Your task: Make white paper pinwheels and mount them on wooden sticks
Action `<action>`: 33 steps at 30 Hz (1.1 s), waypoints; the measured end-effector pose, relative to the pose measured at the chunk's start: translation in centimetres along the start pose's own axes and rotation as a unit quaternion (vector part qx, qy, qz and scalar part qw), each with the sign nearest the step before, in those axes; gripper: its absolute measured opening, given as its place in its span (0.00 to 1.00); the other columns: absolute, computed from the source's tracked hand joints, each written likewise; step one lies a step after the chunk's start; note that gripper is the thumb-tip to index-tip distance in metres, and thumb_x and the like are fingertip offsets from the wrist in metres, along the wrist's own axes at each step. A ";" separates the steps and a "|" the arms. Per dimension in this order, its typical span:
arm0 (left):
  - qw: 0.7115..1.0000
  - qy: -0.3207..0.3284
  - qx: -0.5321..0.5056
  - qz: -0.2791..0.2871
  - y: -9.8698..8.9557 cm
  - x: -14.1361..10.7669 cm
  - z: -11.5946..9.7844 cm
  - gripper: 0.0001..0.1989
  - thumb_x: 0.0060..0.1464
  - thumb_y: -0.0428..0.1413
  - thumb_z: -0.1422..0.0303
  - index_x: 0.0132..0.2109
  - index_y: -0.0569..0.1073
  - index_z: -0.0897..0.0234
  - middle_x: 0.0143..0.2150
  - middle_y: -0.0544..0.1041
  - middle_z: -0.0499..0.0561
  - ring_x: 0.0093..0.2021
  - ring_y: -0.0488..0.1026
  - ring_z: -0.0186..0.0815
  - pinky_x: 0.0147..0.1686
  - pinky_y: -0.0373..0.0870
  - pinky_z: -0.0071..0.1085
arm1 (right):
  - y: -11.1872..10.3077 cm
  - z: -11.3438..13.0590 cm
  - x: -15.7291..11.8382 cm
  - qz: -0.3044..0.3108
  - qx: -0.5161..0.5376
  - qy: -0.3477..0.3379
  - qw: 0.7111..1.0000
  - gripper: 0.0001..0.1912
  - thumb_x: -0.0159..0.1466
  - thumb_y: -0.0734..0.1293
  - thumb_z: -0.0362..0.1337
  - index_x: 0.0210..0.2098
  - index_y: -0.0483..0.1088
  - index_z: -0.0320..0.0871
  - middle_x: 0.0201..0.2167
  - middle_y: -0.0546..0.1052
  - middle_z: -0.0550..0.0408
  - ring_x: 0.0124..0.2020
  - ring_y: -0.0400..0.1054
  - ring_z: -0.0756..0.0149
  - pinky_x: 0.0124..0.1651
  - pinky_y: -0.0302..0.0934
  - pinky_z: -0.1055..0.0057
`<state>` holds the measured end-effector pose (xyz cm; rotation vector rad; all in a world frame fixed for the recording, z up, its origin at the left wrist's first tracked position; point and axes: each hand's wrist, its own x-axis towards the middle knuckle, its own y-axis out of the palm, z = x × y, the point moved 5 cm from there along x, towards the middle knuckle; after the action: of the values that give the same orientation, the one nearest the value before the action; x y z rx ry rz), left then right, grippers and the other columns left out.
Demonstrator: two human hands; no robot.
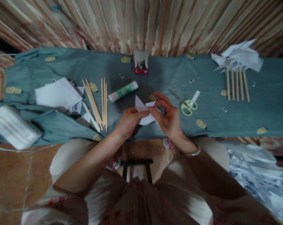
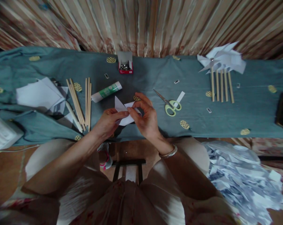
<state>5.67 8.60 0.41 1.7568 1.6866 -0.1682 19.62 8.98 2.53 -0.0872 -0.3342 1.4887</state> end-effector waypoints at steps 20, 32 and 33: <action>0.999 0.045 -0.012 -0.007 -0.9 0.9 -0.8 0.10 0.33 0.68 0.70 0.28 0.81 0.67 0.28 0.81 0.51 0.26 0.74 0.32 0.31 0.69 0.28 | -0.7 -1.5 0.6 0.037 0.204 0.159 0.965 0.28 0.52 0.77 0.44 0.50 0.69 0.51 0.46 0.79 0.55 0.50 0.74 0.59 0.53 0.70 0.59; 0.992 0.106 0.076 0.005 -0.7 0.3 -1.8 0.08 0.34 0.68 0.69 0.27 0.81 0.65 0.25 0.80 0.48 0.24 0.73 0.32 0.27 0.69 0.27 | 1.1 -2.8 0.7 0.055 0.267 0.224 0.936 0.36 0.42 0.81 0.42 0.48 0.68 0.48 0.29 0.79 0.62 0.31 0.74 0.66 0.38 0.70 0.65; 0.990 0.110 0.086 0.004 -0.8 0.4 -1.7 0.08 0.35 0.68 0.69 0.27 0.81 0.65 0.25 0.80 0.48 0.24 0.73 0.32 0.27 0.69 0.27 | 1.2 -2.7 0.7 0.057 0.261 0.221 0.938 0.36 0.43 0.81 0.42 0.48 0.68 0.48 0.28 0.79 0.61 0.30 0.74 0.65 0.37 0.70 0.65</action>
<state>4.42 9.81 1.24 1.9701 1.8680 -0.1236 19.24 10.13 -0.21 -0.0130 0.4392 1.5798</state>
